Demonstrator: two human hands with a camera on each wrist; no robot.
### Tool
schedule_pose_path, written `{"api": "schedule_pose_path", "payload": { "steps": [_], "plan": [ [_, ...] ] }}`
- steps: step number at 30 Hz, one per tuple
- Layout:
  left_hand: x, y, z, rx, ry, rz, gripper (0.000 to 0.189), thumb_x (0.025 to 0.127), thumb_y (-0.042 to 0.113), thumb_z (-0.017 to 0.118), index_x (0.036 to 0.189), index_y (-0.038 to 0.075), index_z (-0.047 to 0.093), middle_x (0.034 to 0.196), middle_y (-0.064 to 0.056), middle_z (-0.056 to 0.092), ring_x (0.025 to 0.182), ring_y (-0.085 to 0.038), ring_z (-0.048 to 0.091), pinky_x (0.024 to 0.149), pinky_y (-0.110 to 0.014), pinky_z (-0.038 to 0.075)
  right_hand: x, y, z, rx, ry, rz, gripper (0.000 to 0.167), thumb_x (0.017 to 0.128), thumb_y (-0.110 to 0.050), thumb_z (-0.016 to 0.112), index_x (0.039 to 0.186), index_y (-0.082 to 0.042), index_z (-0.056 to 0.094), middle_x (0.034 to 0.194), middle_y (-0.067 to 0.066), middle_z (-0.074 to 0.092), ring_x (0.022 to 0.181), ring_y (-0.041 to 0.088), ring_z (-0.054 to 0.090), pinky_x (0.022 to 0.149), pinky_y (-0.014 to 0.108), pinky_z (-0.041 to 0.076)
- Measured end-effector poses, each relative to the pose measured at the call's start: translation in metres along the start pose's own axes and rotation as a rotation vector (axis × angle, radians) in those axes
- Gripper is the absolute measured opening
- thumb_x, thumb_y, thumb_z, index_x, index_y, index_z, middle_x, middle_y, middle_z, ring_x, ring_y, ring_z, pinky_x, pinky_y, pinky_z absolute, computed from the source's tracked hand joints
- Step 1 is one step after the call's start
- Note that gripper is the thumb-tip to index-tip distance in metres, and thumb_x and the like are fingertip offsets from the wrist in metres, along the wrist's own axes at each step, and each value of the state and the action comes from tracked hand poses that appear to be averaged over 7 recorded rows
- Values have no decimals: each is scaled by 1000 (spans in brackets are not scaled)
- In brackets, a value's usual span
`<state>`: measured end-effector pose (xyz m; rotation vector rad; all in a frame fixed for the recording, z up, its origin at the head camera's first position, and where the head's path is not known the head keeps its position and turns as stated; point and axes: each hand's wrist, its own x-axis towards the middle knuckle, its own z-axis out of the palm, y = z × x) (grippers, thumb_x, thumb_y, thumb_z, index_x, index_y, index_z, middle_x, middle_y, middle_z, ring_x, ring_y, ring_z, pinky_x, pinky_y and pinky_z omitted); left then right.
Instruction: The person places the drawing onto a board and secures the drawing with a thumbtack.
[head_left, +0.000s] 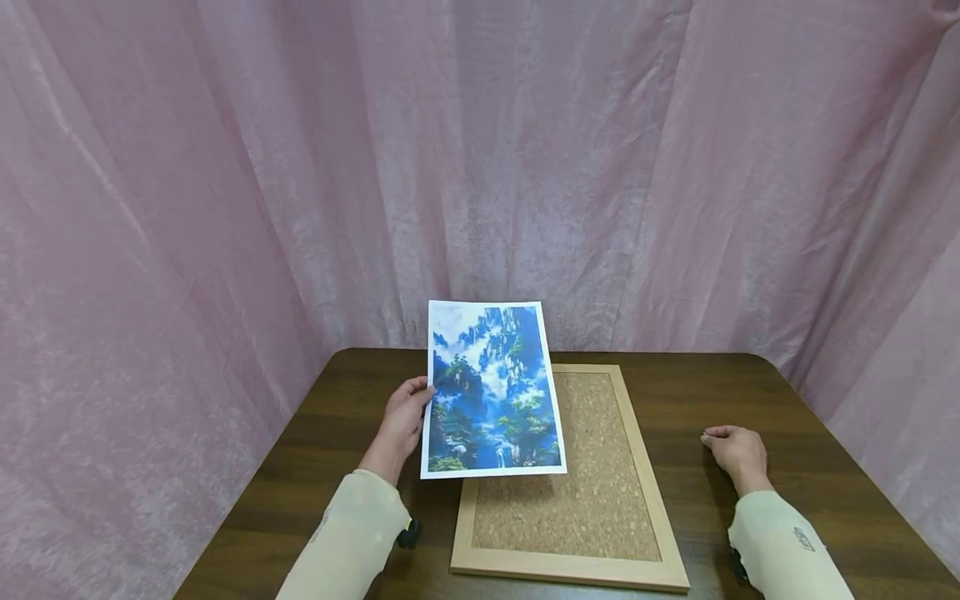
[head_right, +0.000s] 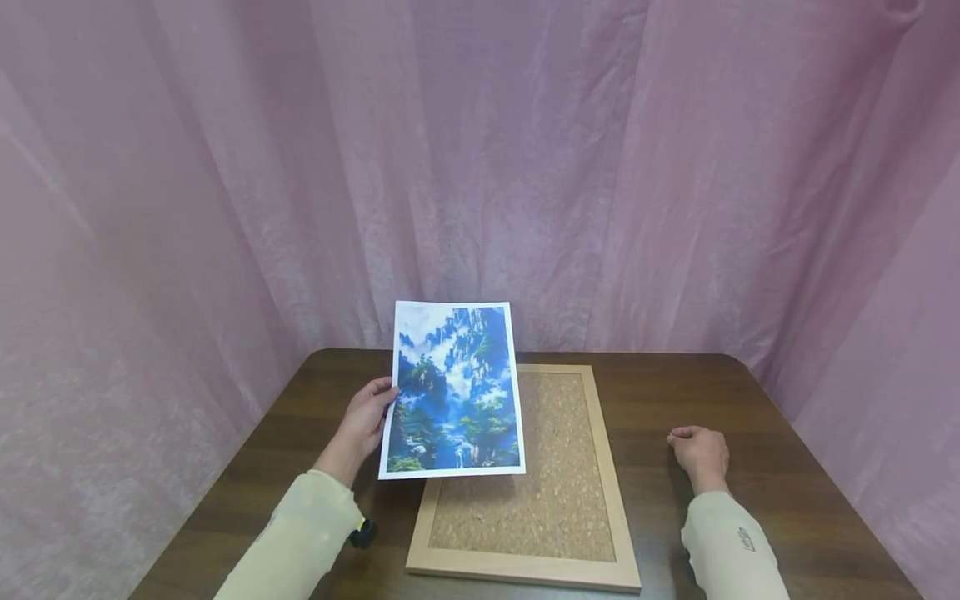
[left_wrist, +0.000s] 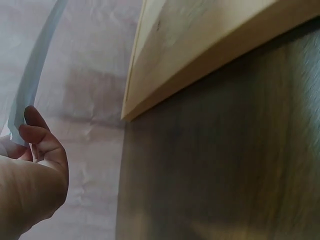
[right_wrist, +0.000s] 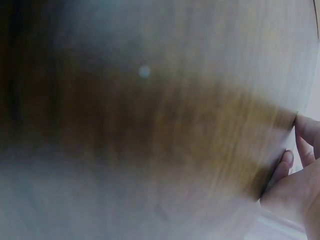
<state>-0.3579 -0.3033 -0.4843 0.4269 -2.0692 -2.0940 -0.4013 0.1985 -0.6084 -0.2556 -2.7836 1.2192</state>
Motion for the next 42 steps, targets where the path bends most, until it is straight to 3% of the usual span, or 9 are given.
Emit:
{"api": "schedule_pose_path", "payload": {
  "steps": [5,12,18,21,30,36,42],
  "plan": [
    [-4,-1,1,-17,9,21,26,103,13,54,127,2,56,109,-11,60,88,-18,60,74,-30,49,17,-23,-2,-6,-5,-48,27,94,-17,61,105,6,71,117,30,63,110,51,52,93,56,39],
    [-9,-1,2,-33,23,47,24,101,11,57,122,0,57,91,-8,64,71,-15,62,59,-27,49,38,-61,-4,-18,7,-129,26,94,-16,61,104,7,70,116,30,63,109,51,53,93,56,38],
    [-13,-2,4,-36,-13,68,24,100,10,56,122,-1,57,84,-5,64,65,-12,61,55,-25,47,37,-87,-4,-15,33,-158,26,95,-15,62,104,7,70,115,30,63,108,51,53,93,56,38],
    [-15,-2,4,-18,-16,81,25,100,10,57,122,-1,57,80,-4,61,55,-10,52,49,-23,41,36,-100,-4,-15,41,-175,26,95,-15,62,104,7,70,115,30,63,107,51,53,93,57,37],
    [-15,1,2,48,7,115,25,100,11,55,123,0,58,77,-3,53,50,-11,37,49,-26,33,32,-129,-3,-10,93,-211,25,94,-15,62,103,7,71,114,30,64,108,51,54,93,56,38],
    [-14,4,0,112,-11,167,26,99,8,57,122,-2,58,98,-10,60,65,-14,45,56,-28,37,26,-138,-2,7,98,-228,28,96,-17,60,106,7,70,118,31,62,110,52,51,95,58,36],
    [-17,12,-3,135,-41,217,23,98,6,57,118,-4,59,89,-7,58,64,-13,49,54,-25,41,21,-147,-1,23,141,-254,28,95,-16,59,106,7,70,118,31,62,111,52,51,94,58,36]
  ]
}}
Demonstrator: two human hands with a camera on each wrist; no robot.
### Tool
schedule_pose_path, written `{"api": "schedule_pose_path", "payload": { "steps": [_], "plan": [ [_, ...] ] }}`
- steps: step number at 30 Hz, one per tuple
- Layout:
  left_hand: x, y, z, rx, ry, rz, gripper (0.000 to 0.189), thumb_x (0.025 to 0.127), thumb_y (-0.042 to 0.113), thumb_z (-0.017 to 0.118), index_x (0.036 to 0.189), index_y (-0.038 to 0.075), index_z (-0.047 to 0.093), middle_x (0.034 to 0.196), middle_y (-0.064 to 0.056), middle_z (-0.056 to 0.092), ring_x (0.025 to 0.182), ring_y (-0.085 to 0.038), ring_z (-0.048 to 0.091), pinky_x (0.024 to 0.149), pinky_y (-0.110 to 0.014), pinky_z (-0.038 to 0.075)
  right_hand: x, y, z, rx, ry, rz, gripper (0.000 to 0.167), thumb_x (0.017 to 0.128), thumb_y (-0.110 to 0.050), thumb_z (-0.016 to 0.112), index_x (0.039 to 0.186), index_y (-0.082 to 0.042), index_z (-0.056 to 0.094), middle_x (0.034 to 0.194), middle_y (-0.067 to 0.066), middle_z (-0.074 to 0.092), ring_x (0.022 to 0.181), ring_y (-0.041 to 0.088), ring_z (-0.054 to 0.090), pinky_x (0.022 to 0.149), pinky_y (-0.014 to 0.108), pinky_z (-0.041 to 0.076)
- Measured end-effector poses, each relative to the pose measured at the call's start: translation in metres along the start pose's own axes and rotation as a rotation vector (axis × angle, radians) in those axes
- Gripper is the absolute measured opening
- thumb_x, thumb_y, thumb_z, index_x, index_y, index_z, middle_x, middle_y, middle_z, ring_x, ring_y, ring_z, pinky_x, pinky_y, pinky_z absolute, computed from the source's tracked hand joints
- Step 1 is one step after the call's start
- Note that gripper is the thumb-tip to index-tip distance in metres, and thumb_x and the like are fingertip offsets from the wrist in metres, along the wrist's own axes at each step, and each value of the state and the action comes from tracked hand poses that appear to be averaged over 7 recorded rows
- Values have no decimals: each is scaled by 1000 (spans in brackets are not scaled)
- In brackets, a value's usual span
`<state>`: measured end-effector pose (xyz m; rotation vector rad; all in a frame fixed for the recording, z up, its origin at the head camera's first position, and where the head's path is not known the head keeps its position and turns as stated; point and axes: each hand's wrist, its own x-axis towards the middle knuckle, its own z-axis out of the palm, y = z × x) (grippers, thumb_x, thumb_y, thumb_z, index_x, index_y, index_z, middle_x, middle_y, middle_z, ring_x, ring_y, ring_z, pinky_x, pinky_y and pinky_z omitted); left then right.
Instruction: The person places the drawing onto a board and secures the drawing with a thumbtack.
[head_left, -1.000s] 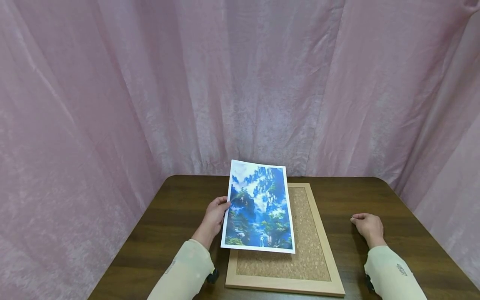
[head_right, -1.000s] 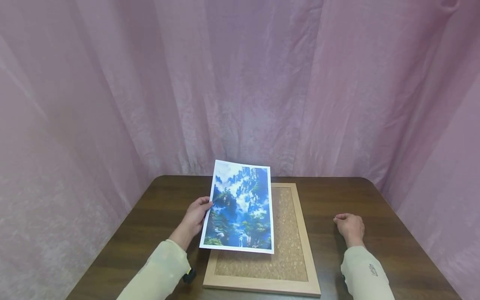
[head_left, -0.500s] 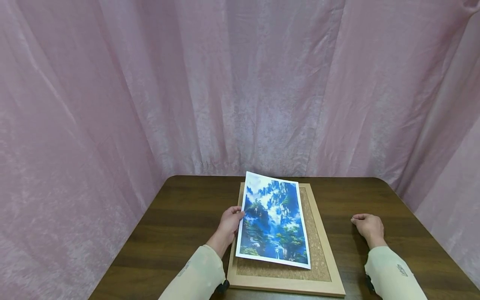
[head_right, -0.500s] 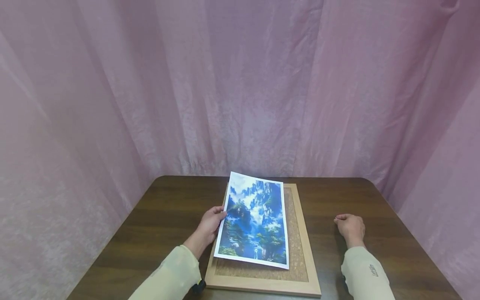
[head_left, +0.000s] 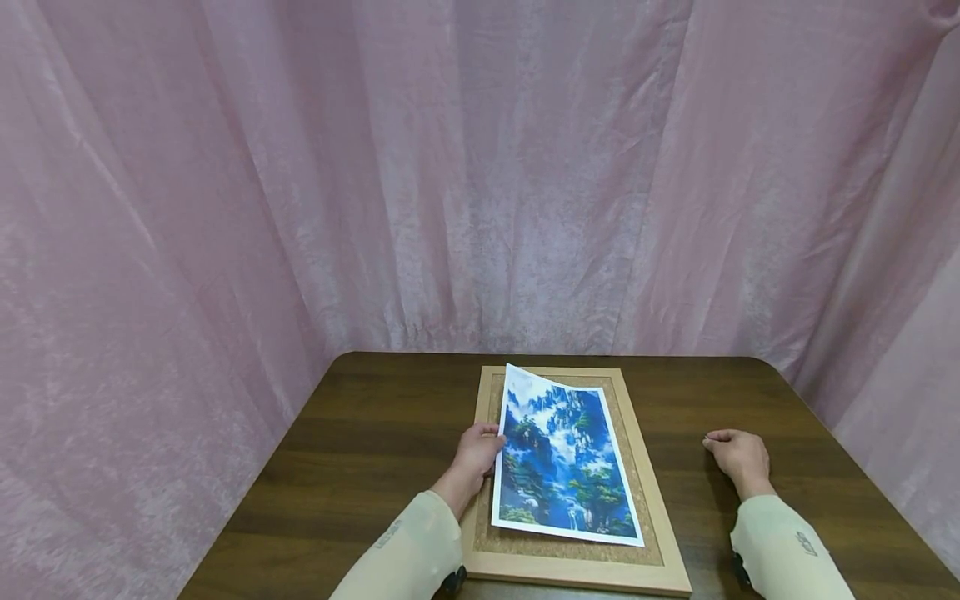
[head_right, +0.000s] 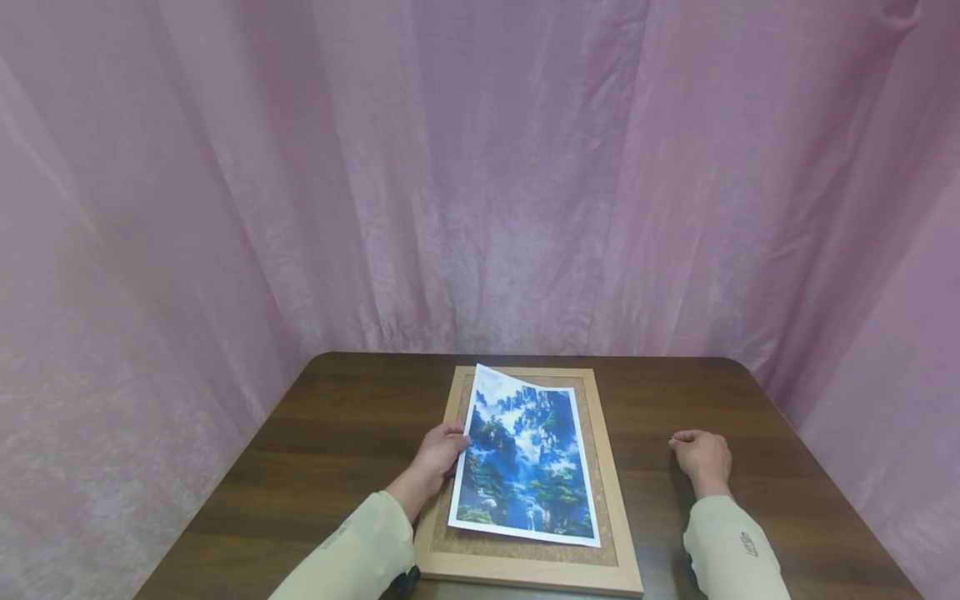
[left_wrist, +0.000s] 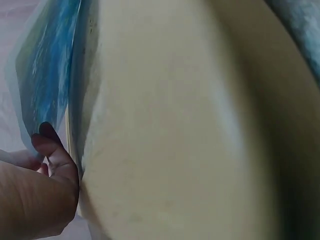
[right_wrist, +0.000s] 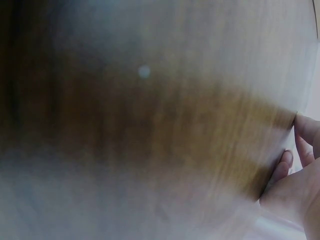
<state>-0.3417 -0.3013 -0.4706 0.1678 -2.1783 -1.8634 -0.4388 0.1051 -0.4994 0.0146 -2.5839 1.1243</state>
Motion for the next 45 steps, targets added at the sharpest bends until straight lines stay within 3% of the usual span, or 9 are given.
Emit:
{"api": "schedule_pose_path", "payload": {
  "steps": [11,18,25,34,39,45],
  "plan": [
    [-1,5,3,71,25,18,23,96,3,59,118,-5,60,85,-6,60,46,-8,35,45,-22,33,4,2,8,33,-15,12,29,97,-17,60,108,7,69,120,31,61,111,51,51,95,58,36],
    [-1,9,3,75,42,25,25,94,4,61,117,-6,59,96,-12,65,63,-13,52,51,-24,40,4,2,10,46,-29,8,29,96,-17,59,108,8,69,120,32,60,112,53,50,95,58,36],
    [-3,17,0,45,62,20,27,94,4,60,118,-8,56,83,-10,61,56,-12,50,45,-21,41,6,3,10,43,-29,0,29,96,-17,59,108,8,69,120,33,59,113,53,49,95,58,37],
    [-3,22,-8,61,64,2,27,96,2,59,121,-7,55,83,-16,62,57,-15,52,46,-22,41,7,1,9,69,-30,26,28,97,-17,60,107,7,70,119,32,60,111,51,51,95,58,36],
    [0,22,-13,143,68,58,28,93,2,63,119,-7,58,83,-18,64,59,-18,55,51,-26,44,5,1,8,61,-32,11,29,97,-17,60,107,7,69,119,32,60,110,52,51,95,58,37],
    [2,23,-22,402,-7,191,37,93,13,70,125,-2,58,98,-10,60,81,-23,59,70,-39,52,5,1,7,66,-38,13,29,97,-18,60,108,7,70,119,32,61,110,51,52,94,58,37]
  ]
}}
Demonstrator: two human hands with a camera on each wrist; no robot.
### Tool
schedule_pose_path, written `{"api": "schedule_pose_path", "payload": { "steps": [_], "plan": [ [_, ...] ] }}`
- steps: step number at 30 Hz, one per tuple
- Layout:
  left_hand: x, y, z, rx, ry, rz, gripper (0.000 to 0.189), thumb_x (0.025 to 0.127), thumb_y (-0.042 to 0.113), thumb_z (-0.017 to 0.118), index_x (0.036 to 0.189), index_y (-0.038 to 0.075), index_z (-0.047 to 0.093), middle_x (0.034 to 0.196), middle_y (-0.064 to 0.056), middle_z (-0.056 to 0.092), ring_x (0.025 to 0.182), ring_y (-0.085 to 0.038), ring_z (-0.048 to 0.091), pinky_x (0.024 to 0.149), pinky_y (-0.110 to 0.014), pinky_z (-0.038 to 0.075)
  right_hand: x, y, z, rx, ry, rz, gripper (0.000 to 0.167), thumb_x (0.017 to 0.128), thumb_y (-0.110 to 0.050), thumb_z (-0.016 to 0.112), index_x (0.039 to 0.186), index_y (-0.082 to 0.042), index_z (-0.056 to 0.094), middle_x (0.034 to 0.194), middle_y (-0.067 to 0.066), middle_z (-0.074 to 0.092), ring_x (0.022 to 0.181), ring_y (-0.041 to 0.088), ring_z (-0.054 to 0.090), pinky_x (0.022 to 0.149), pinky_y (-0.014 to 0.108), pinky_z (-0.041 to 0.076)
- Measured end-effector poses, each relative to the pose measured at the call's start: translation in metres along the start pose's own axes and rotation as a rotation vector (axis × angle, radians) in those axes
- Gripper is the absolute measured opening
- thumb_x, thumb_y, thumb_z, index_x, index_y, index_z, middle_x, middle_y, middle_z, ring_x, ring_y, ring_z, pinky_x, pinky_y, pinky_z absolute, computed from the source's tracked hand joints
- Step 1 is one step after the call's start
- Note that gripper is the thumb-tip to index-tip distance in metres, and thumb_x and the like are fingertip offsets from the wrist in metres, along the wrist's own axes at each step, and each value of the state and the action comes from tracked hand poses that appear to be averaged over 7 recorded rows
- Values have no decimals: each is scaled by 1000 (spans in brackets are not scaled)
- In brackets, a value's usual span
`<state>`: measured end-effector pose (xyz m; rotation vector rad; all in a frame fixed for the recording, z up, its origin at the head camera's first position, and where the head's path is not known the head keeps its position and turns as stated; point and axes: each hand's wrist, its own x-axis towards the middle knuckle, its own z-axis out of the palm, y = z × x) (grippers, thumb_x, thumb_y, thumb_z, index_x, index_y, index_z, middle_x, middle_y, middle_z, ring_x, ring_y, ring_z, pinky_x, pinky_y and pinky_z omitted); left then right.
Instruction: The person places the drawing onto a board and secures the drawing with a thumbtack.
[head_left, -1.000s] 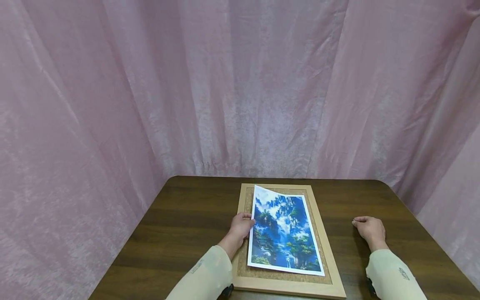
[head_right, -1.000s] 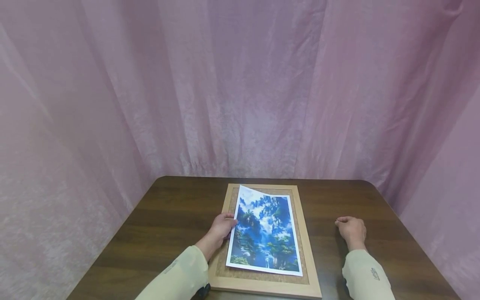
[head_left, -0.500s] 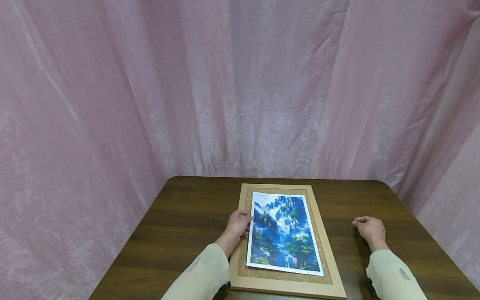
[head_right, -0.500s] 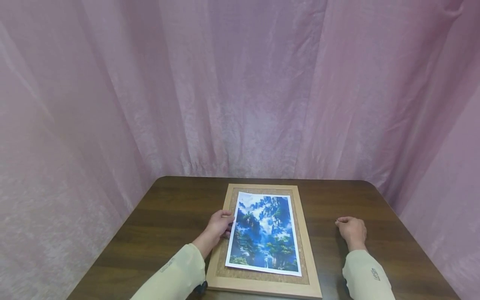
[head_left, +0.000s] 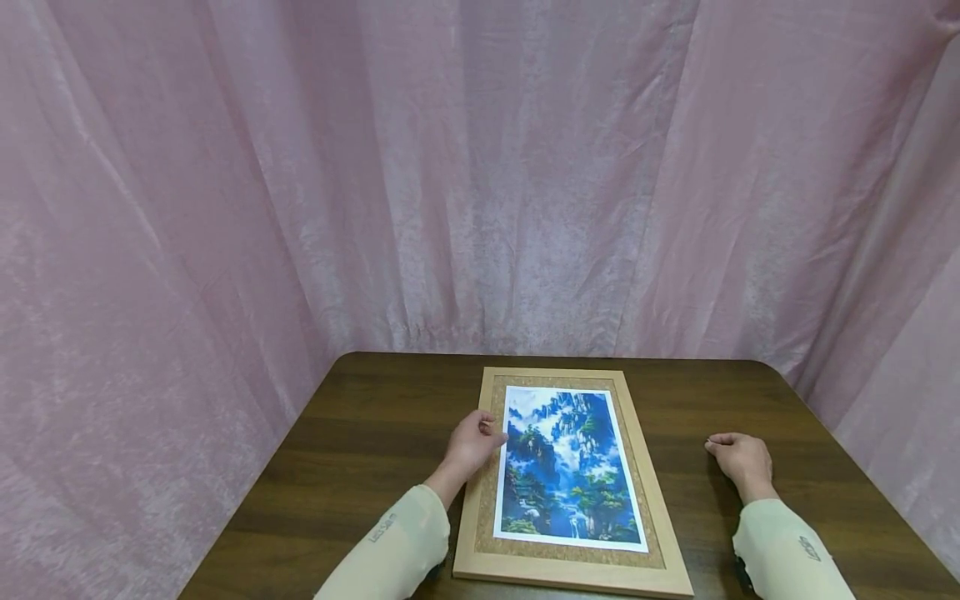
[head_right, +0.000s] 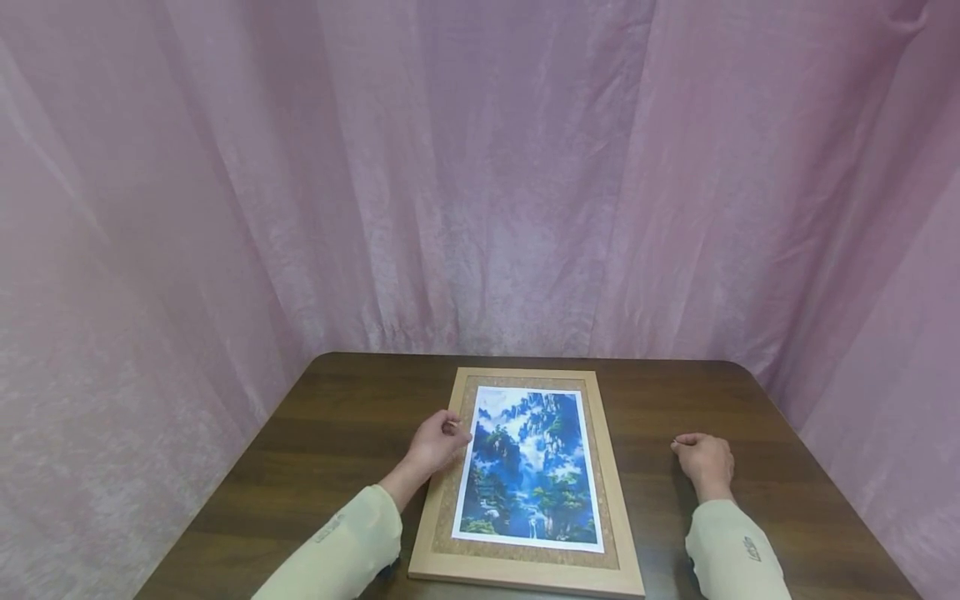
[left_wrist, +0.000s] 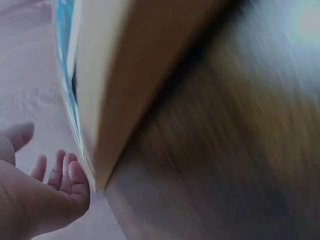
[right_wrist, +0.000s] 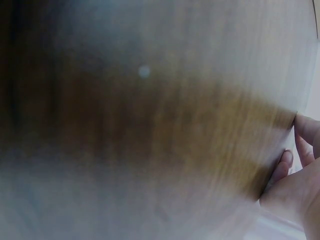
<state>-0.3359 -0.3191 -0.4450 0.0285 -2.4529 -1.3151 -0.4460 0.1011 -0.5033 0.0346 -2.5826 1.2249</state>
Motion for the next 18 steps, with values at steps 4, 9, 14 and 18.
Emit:
{"api": "schedule_pose_path", "payload": {
  "steps": [4,9,14,18],
  "plan": [
    [3,-4,-4,183,-71,93,48,92,21,74,132,1,57,119,-15,59,106,-33,58,90,-51,48,0,0,-1,-3,-2,-7,29,97,-18,60,108,7,69,119,32,60,110,52,52,94,58,37],
    [4,-7,-6,440,-185,165,68,87,39,77,143,9,53,147,-15,46,136,-37,39,110,-62,24,0,0,-1,-11,-1,-17,29,96,-17,59,107,8,69,119,33,60,110,53,51,94,58,37],
    [0,-7,-7,557,-296,188,83,84,51,76,150,12,44,159,-16,30,148,-37,20,114,-63,10,0,1,0,-12,0,-19,30,96,-18,59,107,8,69,120,33,60,111,53,50,95,58,37],
    [-3,-8,-5,614,-354,185,88,85,56,72,154,15,38,163,-15,21,150,-37,10,115,-64,6,0,1,-1,-18,-5,-25,30,95,-18,60,107,7,69,120,33,60,112,53,50,94,58,37]
  ]
}}
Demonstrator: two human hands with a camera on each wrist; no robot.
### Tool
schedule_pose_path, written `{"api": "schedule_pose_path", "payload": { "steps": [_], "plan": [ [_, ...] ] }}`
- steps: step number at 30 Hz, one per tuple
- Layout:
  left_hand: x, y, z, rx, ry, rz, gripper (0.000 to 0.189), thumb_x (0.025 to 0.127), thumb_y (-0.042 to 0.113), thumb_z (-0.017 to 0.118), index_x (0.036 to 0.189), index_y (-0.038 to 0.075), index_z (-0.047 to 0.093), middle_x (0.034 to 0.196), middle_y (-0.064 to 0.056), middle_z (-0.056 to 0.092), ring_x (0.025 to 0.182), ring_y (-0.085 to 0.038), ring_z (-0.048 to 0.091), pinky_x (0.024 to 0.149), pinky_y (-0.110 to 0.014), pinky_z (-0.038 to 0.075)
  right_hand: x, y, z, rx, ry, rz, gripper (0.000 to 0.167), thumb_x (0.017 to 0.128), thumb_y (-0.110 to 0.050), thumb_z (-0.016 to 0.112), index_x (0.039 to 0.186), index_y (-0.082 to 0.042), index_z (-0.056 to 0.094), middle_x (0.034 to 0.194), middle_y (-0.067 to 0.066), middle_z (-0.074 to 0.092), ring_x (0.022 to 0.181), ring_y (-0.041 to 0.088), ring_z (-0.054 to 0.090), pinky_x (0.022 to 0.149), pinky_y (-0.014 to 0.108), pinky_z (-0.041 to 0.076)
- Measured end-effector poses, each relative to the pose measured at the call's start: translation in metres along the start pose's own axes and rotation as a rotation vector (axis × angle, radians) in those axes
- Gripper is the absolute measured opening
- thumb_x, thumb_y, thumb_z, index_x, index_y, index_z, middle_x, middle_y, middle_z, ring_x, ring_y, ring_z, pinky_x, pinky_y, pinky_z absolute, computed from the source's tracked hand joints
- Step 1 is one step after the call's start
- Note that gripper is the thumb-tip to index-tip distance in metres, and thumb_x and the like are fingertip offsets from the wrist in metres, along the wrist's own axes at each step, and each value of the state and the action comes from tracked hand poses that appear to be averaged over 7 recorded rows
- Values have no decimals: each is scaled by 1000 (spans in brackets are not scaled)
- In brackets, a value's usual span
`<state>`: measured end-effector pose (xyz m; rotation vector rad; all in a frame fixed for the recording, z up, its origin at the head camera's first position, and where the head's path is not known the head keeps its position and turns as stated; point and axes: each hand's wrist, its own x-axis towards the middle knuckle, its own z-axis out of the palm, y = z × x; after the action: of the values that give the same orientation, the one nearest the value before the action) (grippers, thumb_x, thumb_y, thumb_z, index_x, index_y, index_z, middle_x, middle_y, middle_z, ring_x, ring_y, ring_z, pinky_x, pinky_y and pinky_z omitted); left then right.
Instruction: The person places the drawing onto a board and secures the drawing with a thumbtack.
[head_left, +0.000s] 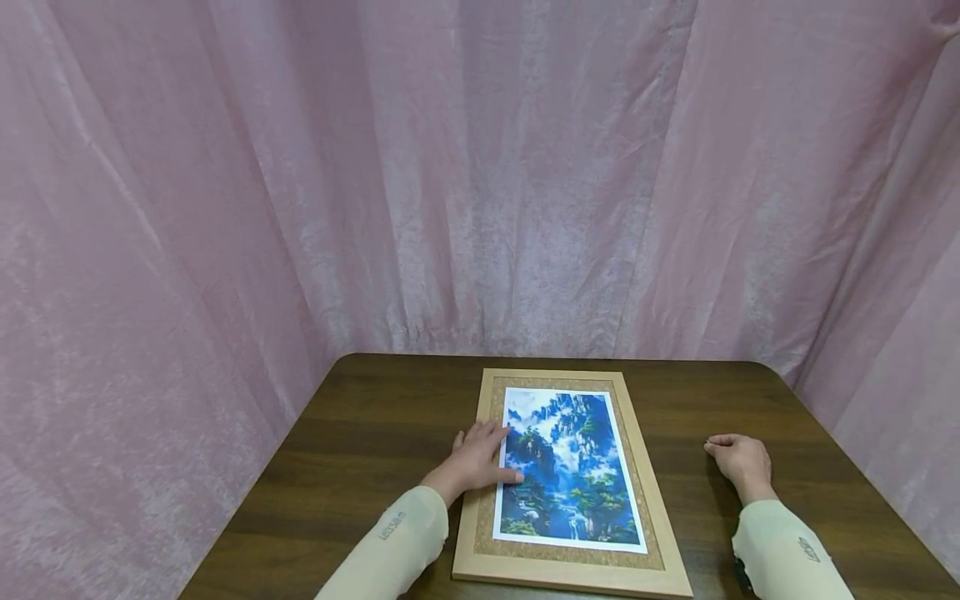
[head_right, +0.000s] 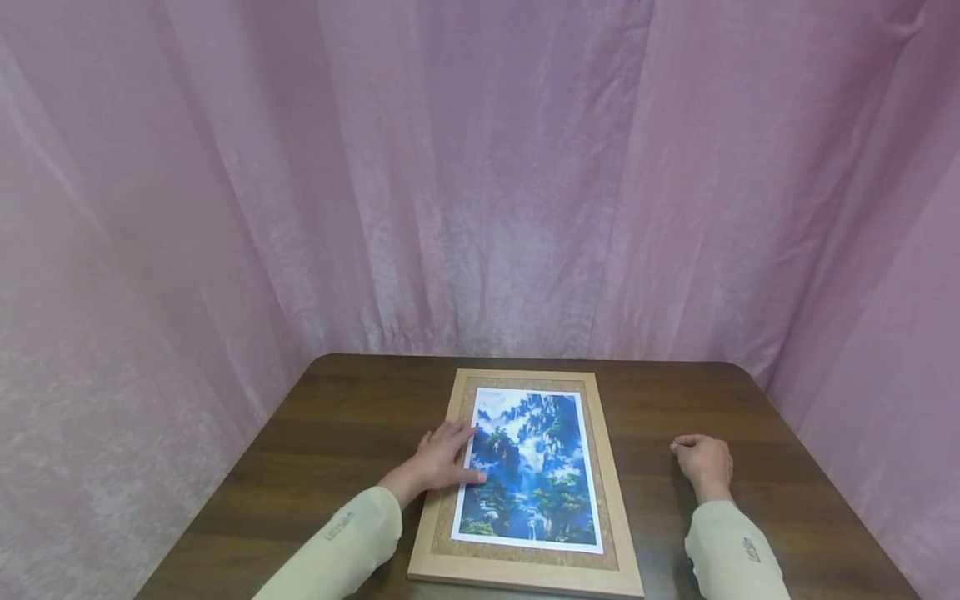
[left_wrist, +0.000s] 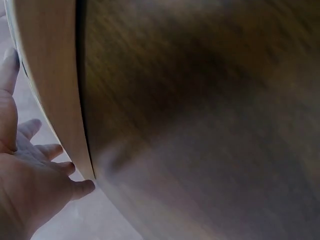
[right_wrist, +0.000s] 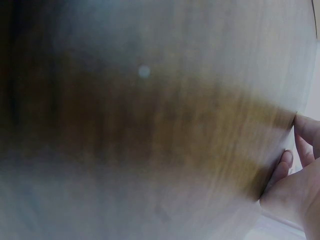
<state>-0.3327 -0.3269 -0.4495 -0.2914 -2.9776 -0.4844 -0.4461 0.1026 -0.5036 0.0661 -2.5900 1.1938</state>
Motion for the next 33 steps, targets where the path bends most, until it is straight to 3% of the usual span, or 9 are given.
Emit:
{"api": "schedule_pose_path", "payload": {
  "steps": [5,24,33],
  "plan": [
    [-3,0,3,51,-36,-6,87,86,60,69,155,17,38,164,-14,17,151,-36,5,115,-64,6,1,-3,1,0,2,6,30,96,-18,59,107,7,69,121,33,59,112,53,50,95,58,37],
    [-3,1,5,21,-67,-33,86,85,60,70,154,19,38,165,-11,15,151,-33,3,114,-65,11,-3,-2,2,7,47,36,30,97,-21,57,105,5,71,121,31,60,111,55,49,94,60,36],
    [-3,3,3,21,-70,-43,86,85,59,70,155,19,37,165,-10,14,152,-32,2,114,-65,11,-3,-9,3,41,144,22,32,95,-22,56,103,5,71,113,29,65,103,52,54,87,57,39]
  ]
}}
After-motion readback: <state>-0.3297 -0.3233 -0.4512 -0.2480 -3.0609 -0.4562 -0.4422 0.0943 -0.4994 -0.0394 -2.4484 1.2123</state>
